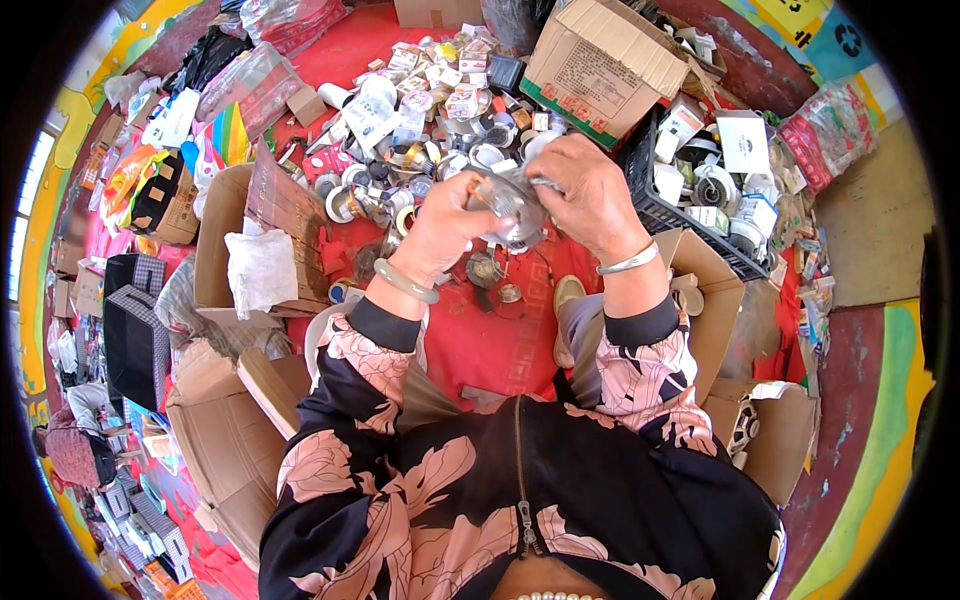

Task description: The person picks up individual white ceramic items from a pile, wipes each one with a cloth, and sets it aside.

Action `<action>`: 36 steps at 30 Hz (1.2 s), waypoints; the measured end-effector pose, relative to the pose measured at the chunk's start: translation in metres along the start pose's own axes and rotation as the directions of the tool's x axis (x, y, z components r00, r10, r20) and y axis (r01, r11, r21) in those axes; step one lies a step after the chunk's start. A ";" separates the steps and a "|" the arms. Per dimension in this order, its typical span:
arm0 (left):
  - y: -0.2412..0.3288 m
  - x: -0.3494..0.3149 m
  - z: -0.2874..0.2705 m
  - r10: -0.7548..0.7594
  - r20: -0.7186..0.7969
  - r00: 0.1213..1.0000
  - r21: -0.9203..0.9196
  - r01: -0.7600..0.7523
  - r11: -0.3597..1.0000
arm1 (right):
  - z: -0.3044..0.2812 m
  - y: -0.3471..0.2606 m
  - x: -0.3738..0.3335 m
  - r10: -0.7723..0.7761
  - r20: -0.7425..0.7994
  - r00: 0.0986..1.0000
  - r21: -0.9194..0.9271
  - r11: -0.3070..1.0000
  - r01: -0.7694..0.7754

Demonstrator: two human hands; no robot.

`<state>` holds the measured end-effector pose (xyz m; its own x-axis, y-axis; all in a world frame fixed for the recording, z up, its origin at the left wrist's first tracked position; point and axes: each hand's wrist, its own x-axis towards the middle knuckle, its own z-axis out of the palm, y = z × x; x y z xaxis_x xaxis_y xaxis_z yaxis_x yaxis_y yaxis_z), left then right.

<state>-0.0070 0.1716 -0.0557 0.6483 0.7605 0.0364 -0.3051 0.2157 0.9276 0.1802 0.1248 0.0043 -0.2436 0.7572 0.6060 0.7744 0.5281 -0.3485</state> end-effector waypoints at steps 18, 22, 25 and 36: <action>0.023 -0.001 -0.004 0.106 -0.010 0.994 -0.141 -0.107 0.984 | 0.012 -0.003 -0.001 0.066 -0.134 0.989 0.004 0.998 -0.066; 0.005 -0.004 -0.001 0.021 0.061 0.998 -0.072 -0.016 0.997 | 0.005 -0.014 0.006 0.036 -0.133 0.990 0.056 0.998 -0.029; 0.005 -0.004 0.001 0.037 0.026 0.999 -0.129 -0.033 0.991 | 0.008 -0.010 0.004 0.075 -0.134 0.988 0.106 0.992 -0.061; 0.019 0.000 -0.022 0.198 -0.159 0.967 -0.618 -0.254 0.744 | -0.008 0.033 -0.009 0.673 -0.072 0.736 0.450 0.681 -0.578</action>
<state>-0.0281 0.1893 -0.0461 0.4556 0.8757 0.1599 -0.8230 0.3459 0.4505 0.2127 0.1320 -0.0065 0.3844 0.8849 0.2630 0.4054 0.0942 -0.9093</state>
